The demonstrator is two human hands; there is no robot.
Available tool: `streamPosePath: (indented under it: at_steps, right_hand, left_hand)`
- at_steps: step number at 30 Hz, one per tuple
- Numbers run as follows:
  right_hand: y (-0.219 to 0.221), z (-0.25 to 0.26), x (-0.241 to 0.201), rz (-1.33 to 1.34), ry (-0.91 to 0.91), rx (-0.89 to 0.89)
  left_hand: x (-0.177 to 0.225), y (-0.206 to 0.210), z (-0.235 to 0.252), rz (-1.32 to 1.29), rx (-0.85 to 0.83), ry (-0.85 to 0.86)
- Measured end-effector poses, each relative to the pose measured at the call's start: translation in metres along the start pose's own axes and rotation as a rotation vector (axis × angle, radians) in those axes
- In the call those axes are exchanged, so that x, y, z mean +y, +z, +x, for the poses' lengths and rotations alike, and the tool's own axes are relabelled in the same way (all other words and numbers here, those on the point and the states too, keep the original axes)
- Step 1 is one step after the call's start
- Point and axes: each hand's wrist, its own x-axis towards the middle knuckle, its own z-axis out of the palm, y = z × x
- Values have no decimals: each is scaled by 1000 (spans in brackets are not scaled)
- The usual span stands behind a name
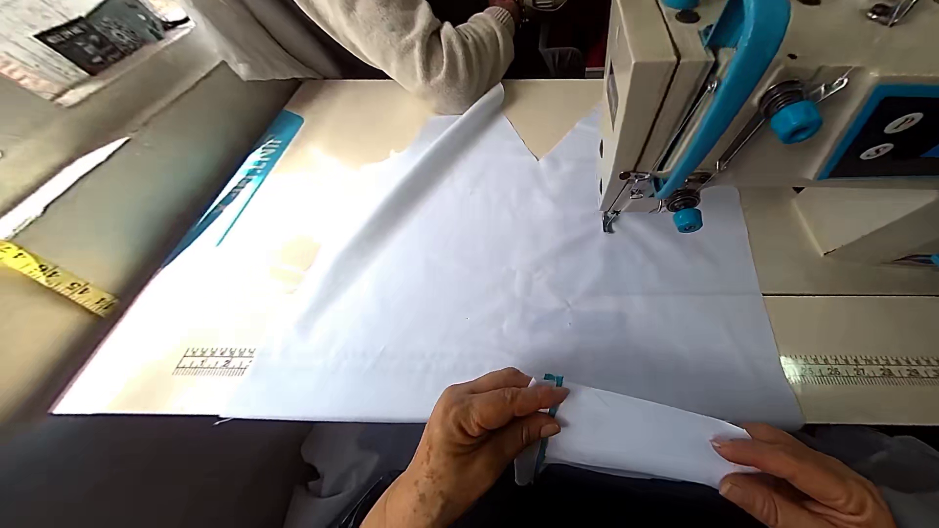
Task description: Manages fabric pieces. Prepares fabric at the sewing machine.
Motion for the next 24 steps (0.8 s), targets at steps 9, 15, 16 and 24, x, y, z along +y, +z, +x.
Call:
streamPosePath:
  at_steps: [9,15,16,24]
  right_hand:
    - [8,3,1,-125,-74,103]
    - [13,2,7,0,-155,153]
    - [12,1,6,16,-160,145]
    - [5,1,4,-194,-254,88]
  left_hand:
    - [-3,-2,-5,59,49,-23]
    - [1,-10,-3,116,18,-41]
    - [1,-11,-3,128,21,-37]
    - [3,-15,4,153,0,45]
